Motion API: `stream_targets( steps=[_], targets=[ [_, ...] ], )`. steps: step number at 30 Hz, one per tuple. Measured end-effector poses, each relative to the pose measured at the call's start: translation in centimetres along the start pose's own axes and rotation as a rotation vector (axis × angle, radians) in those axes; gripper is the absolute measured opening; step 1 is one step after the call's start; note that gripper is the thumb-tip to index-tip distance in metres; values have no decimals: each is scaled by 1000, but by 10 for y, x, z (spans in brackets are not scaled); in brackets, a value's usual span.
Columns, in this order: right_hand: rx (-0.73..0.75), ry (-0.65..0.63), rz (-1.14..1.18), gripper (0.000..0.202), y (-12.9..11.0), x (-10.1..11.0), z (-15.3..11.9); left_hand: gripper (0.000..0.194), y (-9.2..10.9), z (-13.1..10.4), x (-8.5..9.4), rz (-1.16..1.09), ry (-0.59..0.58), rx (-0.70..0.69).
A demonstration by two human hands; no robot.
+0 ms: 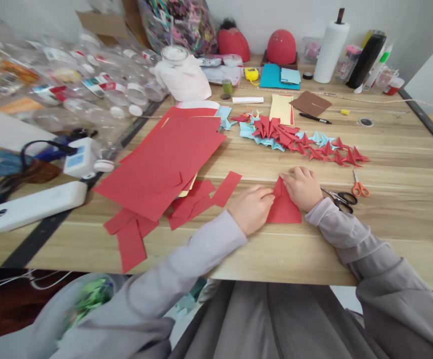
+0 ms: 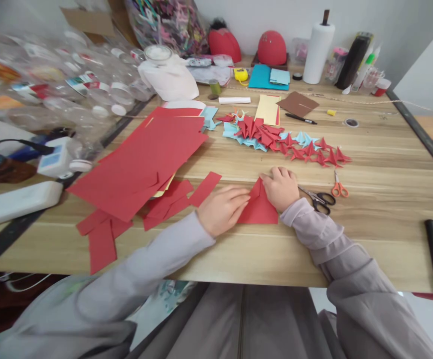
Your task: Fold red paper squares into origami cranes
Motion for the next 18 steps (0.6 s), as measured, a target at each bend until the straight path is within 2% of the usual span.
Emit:
stream_targets(
  steps=[4, 6, 18],
  targets=[
    [0, 17, 11, 37, 1, -1, 0, 25, -5, 20, -36, 89, -54, 29],
    [-10, 31, 17, 39, 2, -2, 0, 26, -5, 21, -45, 107, -51, 36],
    [52, 28, -65, 33, -3, 3, 5, 26, -1, 14, -47, 107, 34, 48]
  ],
)
Point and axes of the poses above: each hand's wrist, its own z-axis towards the middle knuckle, its own x-axis out of the back of the hand, y = z × x, the point moved 5 cm from there along z, towards the middle knuckle, and after that the axes turned 11 degrees about y, right-handed, at the moved point
